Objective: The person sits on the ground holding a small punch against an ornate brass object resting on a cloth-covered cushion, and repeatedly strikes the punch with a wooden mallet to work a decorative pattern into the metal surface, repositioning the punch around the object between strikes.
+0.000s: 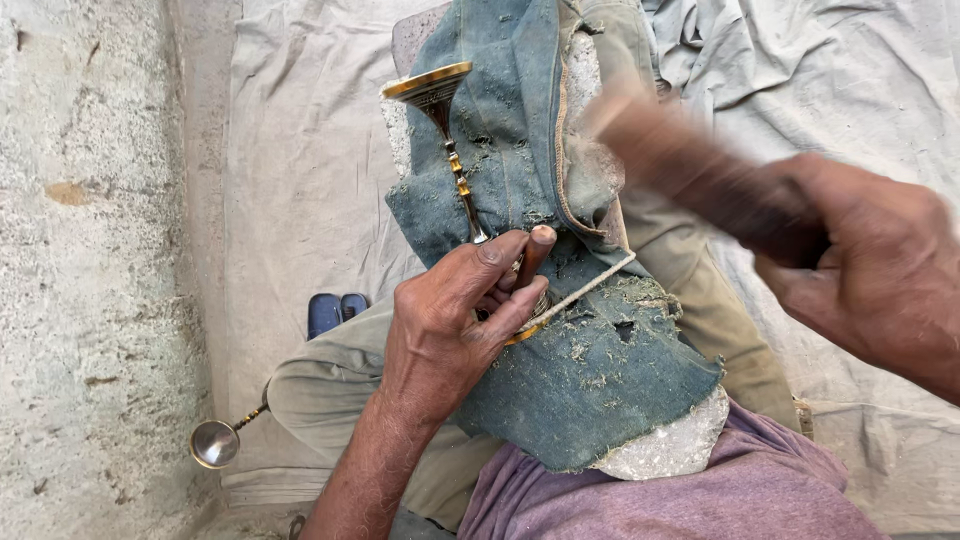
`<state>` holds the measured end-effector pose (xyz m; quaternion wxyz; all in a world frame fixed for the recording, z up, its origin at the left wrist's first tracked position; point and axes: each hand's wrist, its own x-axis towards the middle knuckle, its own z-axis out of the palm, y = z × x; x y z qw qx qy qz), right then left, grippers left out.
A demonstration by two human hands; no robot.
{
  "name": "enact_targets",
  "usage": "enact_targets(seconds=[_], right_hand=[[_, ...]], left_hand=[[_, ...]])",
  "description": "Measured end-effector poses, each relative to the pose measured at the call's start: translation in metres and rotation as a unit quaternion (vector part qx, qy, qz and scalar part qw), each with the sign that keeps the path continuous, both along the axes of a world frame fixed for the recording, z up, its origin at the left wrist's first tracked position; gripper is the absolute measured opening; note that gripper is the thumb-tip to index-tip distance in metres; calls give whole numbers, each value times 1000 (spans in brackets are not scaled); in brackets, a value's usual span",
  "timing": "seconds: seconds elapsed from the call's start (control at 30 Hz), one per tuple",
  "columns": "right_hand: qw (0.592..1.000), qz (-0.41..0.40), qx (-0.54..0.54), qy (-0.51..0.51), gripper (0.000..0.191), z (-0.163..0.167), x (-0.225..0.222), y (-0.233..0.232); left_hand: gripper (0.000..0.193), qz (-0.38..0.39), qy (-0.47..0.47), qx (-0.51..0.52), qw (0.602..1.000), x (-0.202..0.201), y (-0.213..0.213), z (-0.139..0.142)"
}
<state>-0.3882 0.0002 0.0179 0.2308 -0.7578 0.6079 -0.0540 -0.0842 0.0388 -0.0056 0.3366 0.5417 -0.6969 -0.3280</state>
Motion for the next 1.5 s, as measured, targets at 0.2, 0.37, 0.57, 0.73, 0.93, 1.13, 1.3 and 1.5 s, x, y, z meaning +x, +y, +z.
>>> enact_targets(seconds=[0.2,0.37,0.57,0.73,0.93,1.13,1.3,1.5], right_hand=[[994,39,-77,-60,32,-2,1,-1],[997,-16,-56,-45,27,-5,3,0],[992,-31,-59,-107,27,-3,8,3],[998,5,-48,-39,30,-3,6,1],[999,11,-46,-17,36,-4,1,1],[999,-7,-40,-21,39,-7,-1,4],[1000,13,-24,12,37,-11,-9,7],[983,-87,-2,-161,24,-24,-16,26]], left_hand=[[42,-8,-2,-9,1000,2,0,-1],[42,-13,-17,-18,1000,3,0,-2],[43,-19,2,-20,1000,4,0,-3],[45,-24,-22,-23,999,5,0,-2],[45,-27,-23,-26,999,7,0,-3],[43,-32,-19,-35,999,7,-1,-1],[41,-29,-11,-24,999,6,-2,2],[38,-6,9,-11,1000,4,0,4]])
